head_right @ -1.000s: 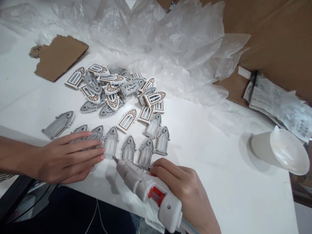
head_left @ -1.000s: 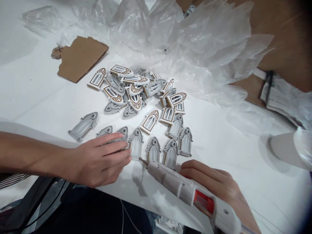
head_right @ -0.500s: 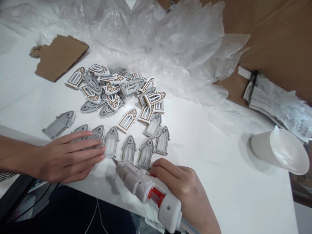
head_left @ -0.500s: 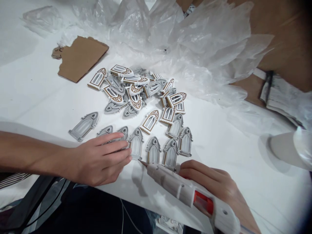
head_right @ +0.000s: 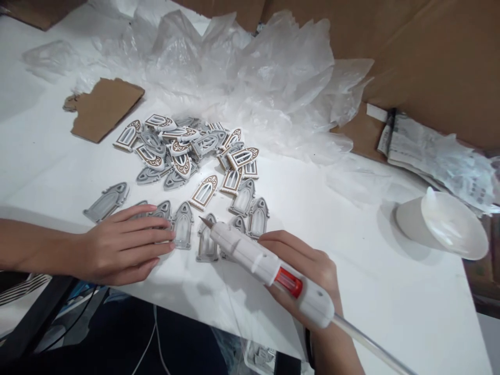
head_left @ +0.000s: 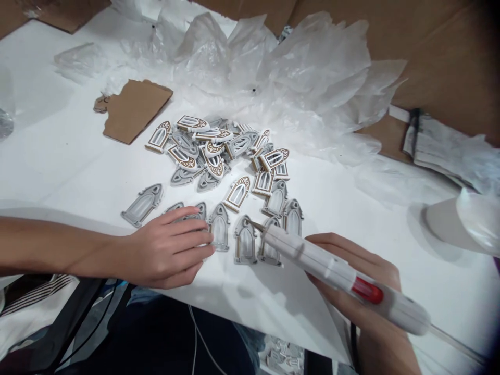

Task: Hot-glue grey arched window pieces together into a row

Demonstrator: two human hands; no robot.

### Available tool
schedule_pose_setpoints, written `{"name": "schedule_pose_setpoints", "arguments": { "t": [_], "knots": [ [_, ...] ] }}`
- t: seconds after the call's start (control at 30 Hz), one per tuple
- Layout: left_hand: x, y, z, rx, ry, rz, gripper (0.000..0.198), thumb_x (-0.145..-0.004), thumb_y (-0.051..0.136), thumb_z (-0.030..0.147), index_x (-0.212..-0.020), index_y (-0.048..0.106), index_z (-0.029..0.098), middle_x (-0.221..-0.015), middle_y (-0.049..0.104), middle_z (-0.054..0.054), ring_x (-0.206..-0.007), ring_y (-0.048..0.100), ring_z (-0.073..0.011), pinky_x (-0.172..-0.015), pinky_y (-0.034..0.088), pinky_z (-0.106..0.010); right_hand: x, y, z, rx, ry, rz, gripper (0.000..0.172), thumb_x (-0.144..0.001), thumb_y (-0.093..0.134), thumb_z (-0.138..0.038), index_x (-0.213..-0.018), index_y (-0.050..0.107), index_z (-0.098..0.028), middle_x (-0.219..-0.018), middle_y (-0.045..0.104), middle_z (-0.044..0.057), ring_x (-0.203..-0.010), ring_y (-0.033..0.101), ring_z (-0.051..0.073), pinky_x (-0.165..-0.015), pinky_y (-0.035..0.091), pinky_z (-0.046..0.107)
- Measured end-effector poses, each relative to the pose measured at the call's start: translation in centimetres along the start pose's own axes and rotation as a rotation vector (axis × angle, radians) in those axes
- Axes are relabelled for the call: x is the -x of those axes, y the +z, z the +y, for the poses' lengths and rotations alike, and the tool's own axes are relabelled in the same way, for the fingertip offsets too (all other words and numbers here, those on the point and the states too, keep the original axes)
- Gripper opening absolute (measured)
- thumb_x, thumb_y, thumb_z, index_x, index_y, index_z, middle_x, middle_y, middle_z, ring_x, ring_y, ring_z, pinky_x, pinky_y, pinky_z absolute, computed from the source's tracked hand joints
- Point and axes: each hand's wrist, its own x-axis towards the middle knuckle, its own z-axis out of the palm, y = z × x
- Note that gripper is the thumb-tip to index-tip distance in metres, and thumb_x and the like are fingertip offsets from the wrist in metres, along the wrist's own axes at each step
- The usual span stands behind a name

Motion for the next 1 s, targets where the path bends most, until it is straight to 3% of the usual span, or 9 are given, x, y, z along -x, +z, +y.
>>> {"name": "schedule_pose_setpoints", "arguments": {
  "t": [0.13, 0.23, 0.33, 0.47, 0.7, 0.9, 1.0],
  "knots": [
    [-0.8, -1.2, -0.4, 0.306, -0.15, 0.01, 0.021, -0.089, 0.056, 0.016, -0.109, 0.064, 0.016, -0.103, 0.073, -0.009, -0.103, 0.066, -0.0209, -0.106, 0.042, -0.043, -0.5, 0.4, -0.2, 0.048, 0.011, 0.124, 0.003, -0.087, 0.061, -0.021, -0.084, 0.062, -0.022, -0.084, 0.068, 0.004, -0.067, 0.066, 0.016, -0.061, 0.054, 0.027],
    [-1.3, -2.5, -1.4, 0.557, -0.262, -0.026, 0.02, -0.093, 0.052, 0.015, -0.108, 0.064, 0.017, -0.101, 0.072, -0.01, -0.097, 0.066, -0.0192, -0.093, 0.051, -0.036, -0.8, 0.6, -0.3, 0.054, -0.02, 0.168, 0.005, -0.087, 0.062, -0.021, -0.082, 0.061, -0.021, -0.083, 0.067, 0.004, -0.067, 0.066, 0.015, -0.06, 0.053, 0.026],
    [-1.5, -3.5, -2.7, 0.746, -0.446, -0.049, 0.017, -0.096, 0.048, 0.019, -0.098, 0.066, 0.017, -0.094, 0.071, -0.008, -0.089, 0.067, -0.0176, -0.078, 0.055, -0.029, -0.7, 0.8, 0.0, 0.056, -0.023, 0.176, 0.004, -0.087, 0.062, -0.021, -0.085, 0.06, -0.023, -0.085, 0.068, 0.004, -0.068, 0.066, 0.016, -0.061, 0.053, 0.028],
    [-1.4, -3.7, -4.0, 0.964, -0.658, 0.036, 0.024, -0.097, 0.048, 0.023, -0.083, 0.065, 0.014, -0.083, 0.07, -0.007, -0.077, 0.065, -0.015, -0.069, 0.053, -0.026, -0.4, 1.1, 0.6, 0.074, -0.007, 0.192, 0.002, -0.088, 0.061, -0.024, -0.087, 0.061, -0.025, -0.086, 0.069, 0.004, -0.07, 0.068, 0.019, -0.063, 0.054, 0.03],
    [-1.4, -3.3, -4.3, 1.24, -0.737, 0.029, 0.025, -0.096, 0.049, 0.025, -0.077, 0.06, 0.014, -0.079, 0.069, -0.009, -0.067, 0.062, -0.0137, -0.057, 0.051, -0.024, -0.2, 1.1, 0.5, 0.076, 0.036, 0.136, 0.002, -0.088, 0.061, -0.024, -0.088, 0.062, -0.026, -0.087, 0.069, 0.004, -0.071, 0.067, 0.019, -0.064, 0.054, 0.03],
    [-1.0, -3.4, -4.3, 1.256, -0.721, -0.055, 0.028, -0.099, 0.041, 0.026, -0.076, 0.053, 0.016, -0.08, 0.069, -0.009, -0.068, 0.062, -0.0149, -0.057, 0.051, -0.026, 0.0, 0.9, 0.2, 0.096, 0.12, 0.124, 0.004, -0.088, 0.061, -0.029, -0.088, 0.063, -0.026, -0.087, 0.069, 0.005, -0.068, 0.067, 0.02, -0.066, 0.055, 0.031],
    [-0.9, -3.5, -4.1, 1.354, -0.796, -0.052, 0.03, -0.099, 0.045, 0.028, -0.073, 0.053, 0.015, -0.08, 0.068, -0.008, -0.066, 0.059, -0.0128, -0.059, 0.05, -0.025, 0.1, 0.9, 0.3, 0.084, 0.149, 0.123, 0.008, -0.087, 0.061, -0.033, -0.088, 0.065, -0.026, -0.086, 0.07, 0.004, -0.064, 0.067, 0.019, -0.063, 0.056, 0.029]
  ]
}}
